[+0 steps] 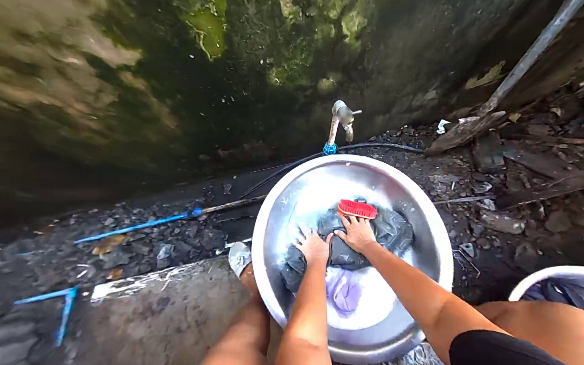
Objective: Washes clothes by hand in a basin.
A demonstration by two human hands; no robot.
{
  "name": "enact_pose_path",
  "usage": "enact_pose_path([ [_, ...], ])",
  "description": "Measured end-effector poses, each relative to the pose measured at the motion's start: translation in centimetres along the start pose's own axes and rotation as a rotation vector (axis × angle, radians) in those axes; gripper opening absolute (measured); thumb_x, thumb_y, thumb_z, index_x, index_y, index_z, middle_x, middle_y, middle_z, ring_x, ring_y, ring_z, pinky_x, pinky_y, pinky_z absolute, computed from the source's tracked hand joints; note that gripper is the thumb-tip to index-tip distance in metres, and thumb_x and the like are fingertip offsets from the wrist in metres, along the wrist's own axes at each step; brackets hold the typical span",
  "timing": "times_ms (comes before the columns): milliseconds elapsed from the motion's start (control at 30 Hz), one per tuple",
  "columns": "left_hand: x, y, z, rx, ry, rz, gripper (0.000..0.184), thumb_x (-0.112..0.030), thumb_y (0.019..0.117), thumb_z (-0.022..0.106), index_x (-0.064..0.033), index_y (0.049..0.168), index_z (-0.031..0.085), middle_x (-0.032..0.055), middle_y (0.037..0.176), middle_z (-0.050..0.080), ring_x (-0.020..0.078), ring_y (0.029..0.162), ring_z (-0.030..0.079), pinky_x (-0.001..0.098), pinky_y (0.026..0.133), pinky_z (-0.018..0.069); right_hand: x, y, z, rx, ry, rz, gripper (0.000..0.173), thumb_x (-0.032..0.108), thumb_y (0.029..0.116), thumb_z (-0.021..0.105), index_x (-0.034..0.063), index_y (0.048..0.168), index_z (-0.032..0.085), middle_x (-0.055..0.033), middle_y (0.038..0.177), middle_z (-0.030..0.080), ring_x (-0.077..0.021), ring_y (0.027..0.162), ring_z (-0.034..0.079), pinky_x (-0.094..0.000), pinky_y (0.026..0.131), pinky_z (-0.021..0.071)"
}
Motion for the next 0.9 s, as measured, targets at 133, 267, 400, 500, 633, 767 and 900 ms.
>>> enact_pose_path([
  [133, 1.0, 1.5, -1.4, 0.235, 0.038, 0.16, 0.068, -0.054, 0.1054, 0.044, -0.0025, 0.149, 0.05, 0.0236, 0.158, 0.042, 0.0404, 0.15, 0.034, 0.0617, 0.12, 0.029, -2.4, 0.9, 1.3, 0.008, 0.003, 0.009, 0.072, 0.061, 0.1033, 0.039, 0.0086, 0.151, 0.051, -0.0241, 0.16, 0.04, -0.047, 0.15, 0.031, -0.0683, 0.122, 0.017],
  [267, 2.1, 2.3, -1.5, -0.138, -0.053, 0.145, 0.071, -0.037, 0.0978, 0.061, -0.0153, 0.161, 0.035, 0.0257, 0.165, 0.027, 0.0448, 0.14, 0.047, 0.0576, 0.107, 0.0468, -1.7, 0.9, 0.0, 0.002, 0.133, 0.096, 0.071, 0.047, 0.0976, 0.06, -0.0007, 0.15, 0.049, -0.028, 0.157, 0.042, -0.0458, 0.151, 0.03, -0.068, 0.123, 0.0152],
  [400, 1.9, 0.7, 1.2, -0.217, -0.103, -0.11, 0.076, -0.024, 0.0975, 0.063, -0.0118, 0.163, 0.027, 0.0301, 0.16, 0.033, 0.0471, 0.144, 0.04, 0.0578, 0.112, 0.0417, 1.3, 1.8, -2.2, 0.059, 0.108, 0.151, 0.064, 0.03, 0.0943, 0.063, 0.01, 0.153, 0.047, -0.0233, 0.155, 0.047, -0.0465, 0.146, 0.039, -0.0707, 0.116, 0.0286],
  [500, 1.7, 1.4, -2.5, 0.061, -0.164, -0.057, 0.064, -0.023, 0.0987, 0.061, -0.0042, 0.156, 0.037, 0.0262, 0.152, 0.046, 0.0418, 0.137, 0.051, 0.0557, 0.108, 0.047, 2.5, 0.6, -4.7, -0.151, 0.214, 0.129, 0.059, 0.025, 0.0958, 0.062, 0.0189, 0.153, 0.05, -0.0242, 0.149, 0.051, -0.0425, 0.136, 0.05, -0.0614, 0.11, 0.0401],
  [633, 2.4, 1.0, -12.6, 0.268, -0.727, 0.194, 0.055, -0.009, 0.0898, 0.076, -0.0018, 0.141, 0.056, 0.0211, 0.142, 0.057, 0.0323, 0.131, 0.055, 0.05, 0.11, 0.0453, 1.0, -2.7, -5.1, -0.224, 0.427, 0.262, 0.052, 0.016, 0.0962, 0.061, 0.0192, 0.148, 0.055, -0.0262, 0.152, 0.046, -0.0429, 0.118, 0.065, -0.057, 0.092, 0.0566],
  [767, 6.1, 0.3, -15.8, -0.039, -1.393, 0.222, 0.048, -0.023, 0.1042, 0.059, -0.0126, 0.15, 0.047, 0.0127, 0.137, 0.062, 0.0211, 0.119, 0.063, 0.0416, 0.101, 0.0535, -1.3, -2.7, -2.3, -0.103, 0.363, 0.297, 0.07, 0.016, 0.0943, 0.06, 0.0231, 0.16, 0.037, -0.0266, 0.156, 0.039, -0.0448, 0.119, 0.063, -0.0591, 0.09, 0.0565],
  [900, 6.6, -0.8, -8.9, 0.039, -0.845, -0.105, 0.078, -0.041, 0.091, 0.077, 0.0073, 0.144, 0.047, 0.0275, 0.144, 0.054, 0.0355, 0.136, 0.051, 0.0523, 0.114, 0.0421, -1.3, -2.6, -1.6, -0.03, 0.231, 0.27, 0.079, 0.004, 0.093, 0.059, 0.0195, 0.164, 0.026, -0.0275, 0.158, 0.036, -0.0453, 0.122, 0.062, -0.0578, 0.093, 0.0564],
])
Point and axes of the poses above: each hand's wrist, its own y-axis towards the middle knuckle, its own z-axis out of the palm, x = y × z, the point moved 4 cm from there along y, towards the middle knuckle
